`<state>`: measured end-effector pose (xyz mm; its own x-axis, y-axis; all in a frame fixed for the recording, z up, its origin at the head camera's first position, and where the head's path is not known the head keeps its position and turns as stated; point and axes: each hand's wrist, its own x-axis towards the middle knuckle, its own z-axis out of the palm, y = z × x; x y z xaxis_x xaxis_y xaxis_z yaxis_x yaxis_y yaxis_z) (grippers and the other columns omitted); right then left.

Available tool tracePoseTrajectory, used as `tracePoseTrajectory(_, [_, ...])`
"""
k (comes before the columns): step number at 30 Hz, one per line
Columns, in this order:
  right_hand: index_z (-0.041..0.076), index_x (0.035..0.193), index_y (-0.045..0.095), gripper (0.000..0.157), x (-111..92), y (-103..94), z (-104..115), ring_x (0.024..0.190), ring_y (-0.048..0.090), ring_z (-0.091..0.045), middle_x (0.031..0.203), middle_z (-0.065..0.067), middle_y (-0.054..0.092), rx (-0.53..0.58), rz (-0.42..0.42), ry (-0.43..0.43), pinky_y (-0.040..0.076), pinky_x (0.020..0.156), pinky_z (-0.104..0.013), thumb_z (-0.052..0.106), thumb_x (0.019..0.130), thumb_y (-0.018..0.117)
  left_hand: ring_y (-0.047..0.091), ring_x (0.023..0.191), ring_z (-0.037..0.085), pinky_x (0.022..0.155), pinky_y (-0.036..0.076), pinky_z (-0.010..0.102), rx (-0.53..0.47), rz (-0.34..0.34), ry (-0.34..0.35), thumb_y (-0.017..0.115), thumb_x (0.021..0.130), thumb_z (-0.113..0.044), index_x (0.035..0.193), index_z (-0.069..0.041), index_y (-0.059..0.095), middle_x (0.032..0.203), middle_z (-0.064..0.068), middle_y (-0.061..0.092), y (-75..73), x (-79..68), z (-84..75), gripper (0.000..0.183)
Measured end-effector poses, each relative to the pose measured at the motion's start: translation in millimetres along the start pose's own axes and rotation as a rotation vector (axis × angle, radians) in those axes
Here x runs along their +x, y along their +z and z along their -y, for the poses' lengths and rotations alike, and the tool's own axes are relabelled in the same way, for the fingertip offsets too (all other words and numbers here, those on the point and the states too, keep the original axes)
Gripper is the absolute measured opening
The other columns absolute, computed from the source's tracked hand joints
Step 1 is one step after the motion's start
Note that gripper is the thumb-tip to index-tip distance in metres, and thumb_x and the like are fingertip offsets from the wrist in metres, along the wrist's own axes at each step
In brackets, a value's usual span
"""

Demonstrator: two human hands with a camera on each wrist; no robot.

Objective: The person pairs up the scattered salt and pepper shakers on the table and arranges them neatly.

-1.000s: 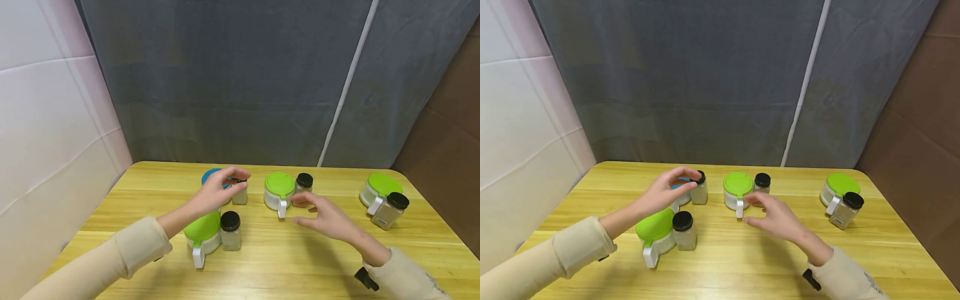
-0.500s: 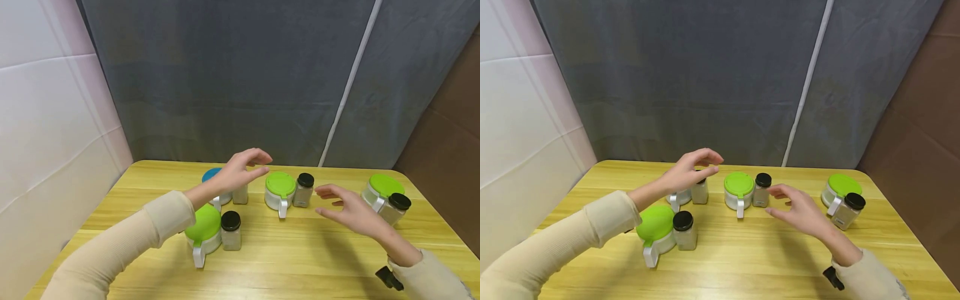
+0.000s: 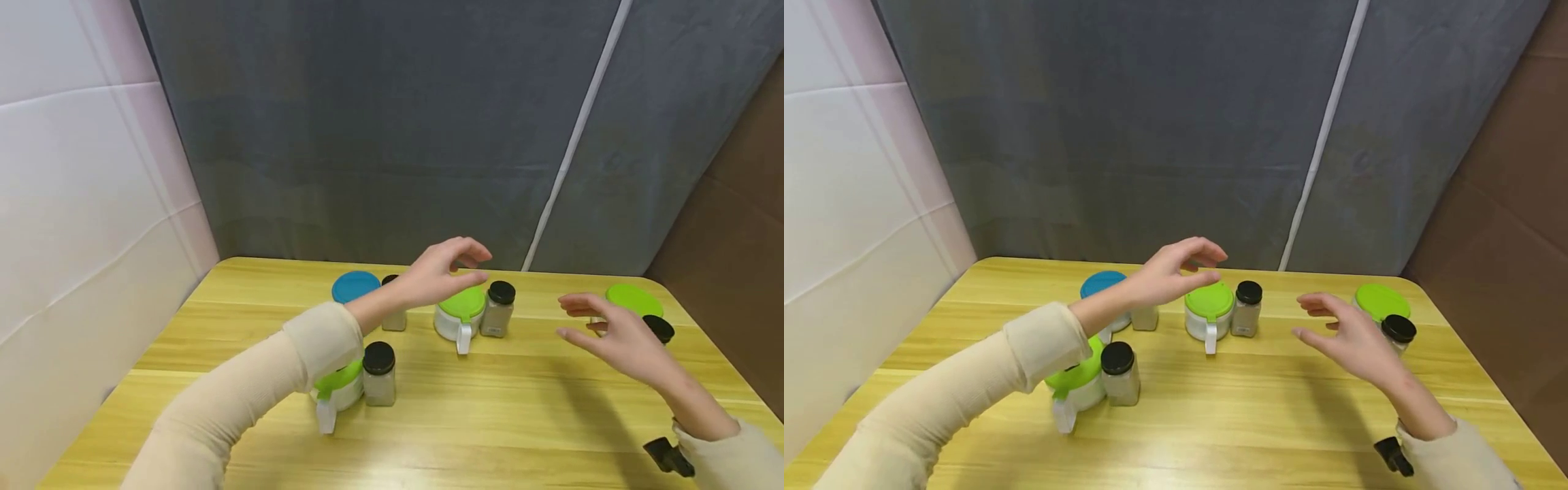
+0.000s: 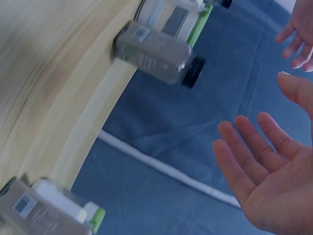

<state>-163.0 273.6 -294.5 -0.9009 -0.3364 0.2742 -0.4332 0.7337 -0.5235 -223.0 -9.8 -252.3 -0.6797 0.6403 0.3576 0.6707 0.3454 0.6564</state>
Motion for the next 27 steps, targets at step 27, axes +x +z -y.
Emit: tracePoseTrajectory(27, [0.002, 0.120, 0.046, 0.043, -28.5, -38.5, -59.0, 0.092, 0.042, 0.011, 0.111, -0.006, 0.049, 0.008, -0.148, 0.118, 0.035, 0.068, -0.005, 0.019, 0.083, 0.062, 0.047, 0.098, 0.004, 0.077, 0.037, 0.013, -0.079, 0.026, -0.006, 0.060, 0.085, -0.025, 0.122, -0.012, 0.045, 0.119, -0.002, 0.046, 41.4, 49.7, -39.1, 0.042])
